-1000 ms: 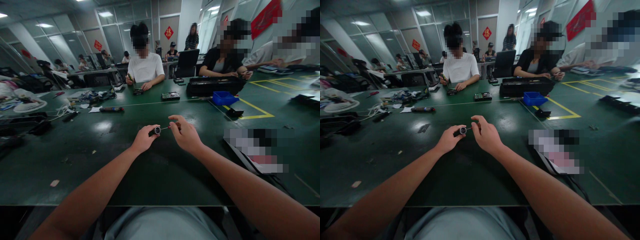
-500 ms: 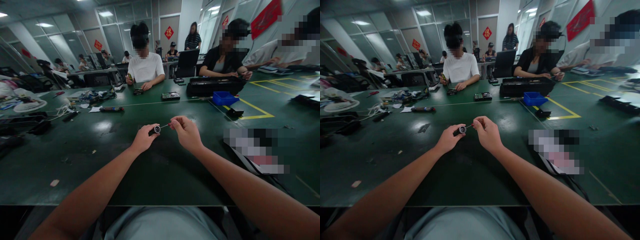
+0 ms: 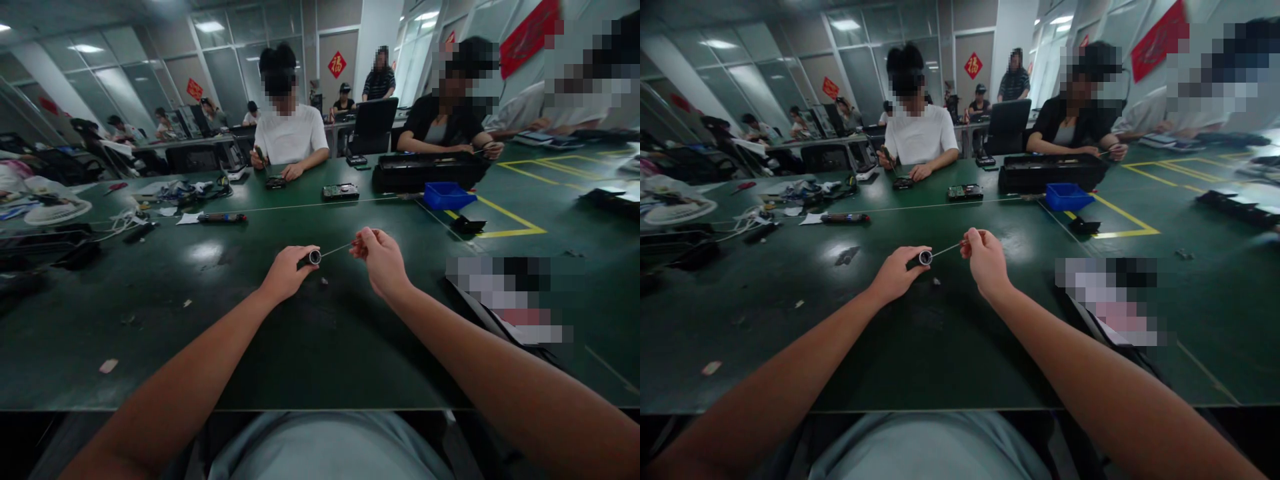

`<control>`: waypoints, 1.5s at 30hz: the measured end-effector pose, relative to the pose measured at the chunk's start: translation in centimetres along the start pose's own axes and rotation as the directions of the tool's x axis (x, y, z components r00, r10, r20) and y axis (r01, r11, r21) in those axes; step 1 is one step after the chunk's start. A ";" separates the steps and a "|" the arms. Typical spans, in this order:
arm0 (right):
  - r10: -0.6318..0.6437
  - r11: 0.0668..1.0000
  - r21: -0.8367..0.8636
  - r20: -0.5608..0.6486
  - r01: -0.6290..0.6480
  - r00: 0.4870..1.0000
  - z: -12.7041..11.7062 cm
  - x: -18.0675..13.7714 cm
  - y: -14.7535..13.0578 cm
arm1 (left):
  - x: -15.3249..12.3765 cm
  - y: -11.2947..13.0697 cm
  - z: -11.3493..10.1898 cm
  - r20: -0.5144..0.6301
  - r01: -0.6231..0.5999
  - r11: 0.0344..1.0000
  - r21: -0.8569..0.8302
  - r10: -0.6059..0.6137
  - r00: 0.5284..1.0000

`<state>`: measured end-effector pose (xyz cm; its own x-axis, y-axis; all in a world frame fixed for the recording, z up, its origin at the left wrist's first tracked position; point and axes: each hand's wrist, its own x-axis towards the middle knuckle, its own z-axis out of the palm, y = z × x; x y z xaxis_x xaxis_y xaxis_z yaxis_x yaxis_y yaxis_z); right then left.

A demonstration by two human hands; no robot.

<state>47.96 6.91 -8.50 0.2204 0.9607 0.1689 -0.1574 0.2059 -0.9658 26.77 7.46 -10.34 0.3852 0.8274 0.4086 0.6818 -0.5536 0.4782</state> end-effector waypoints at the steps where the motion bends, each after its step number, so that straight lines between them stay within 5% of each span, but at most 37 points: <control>1: -0.046 0.997 -0.056 0.002 0.046 0.999 0.0 -0.3 -0.1 | 0.0 0.0 0.0 -0.003 0.007 1.000 0.004 -0.007 1.000; 5: -0.214 0.938 -0.275 0.021 0.212 0.977 0.1 -1.1 -0.6 | 0.0 0.0 0.1 -0.042 0.032 0.999 -0.011 -0.032 0.999; 11: -0.288 0.902 -0.319 0.061 0.292 0.956 0.1 -1.5 -0.9 | 0.0 -0.1 -0.1 -0.115 0.098 0.983 -0.157 -0.117 0.987; 17: -0.286 0.899 -0.325 0.074 0.294 0.955 0.1 -1.6 -1.0 | -0.3 0.9 -1.7 0.039 0.201 0.942 -0.270 -0.198 0.979; 21: -0.288 0.898 -0.328 0.067 0.294 0.955 0.1 -1.5 -0.9 | -0.3 1.8 -2.7 0.233 0.126 0.972 -0.199 -0.078 0.969; 27: -0.298 0.887 -0.340 0.098 0.314 0.949 0.0 -1.5 -0.7 | -0.6 2.2 -3.0 0.534 -0.052 0.995 -0.086 0.090 0.841; 34: -0.294 0.876 -0.364 0.120 0.317 0.948 0.0 -1.6 -0.8 | -0.8 1.8 -2.8 0.634 -0.086 0.996 0.001 0.066 0.770; 45: -0.282 0.878 -0.364 0.131 0.311 0.950 -0.1 -1.5 -0.7 | -0.5 1.6 -3.3 0.500 0.127 0.971 -0.202 -0.010 0.866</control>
<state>47.83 5.29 -8.12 0.1275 0.8793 0.4588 0.2813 0.4116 -0.8669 25.54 5.84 -7.22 0.6378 0.7692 -0.0389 0.5857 -0.4516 0.6731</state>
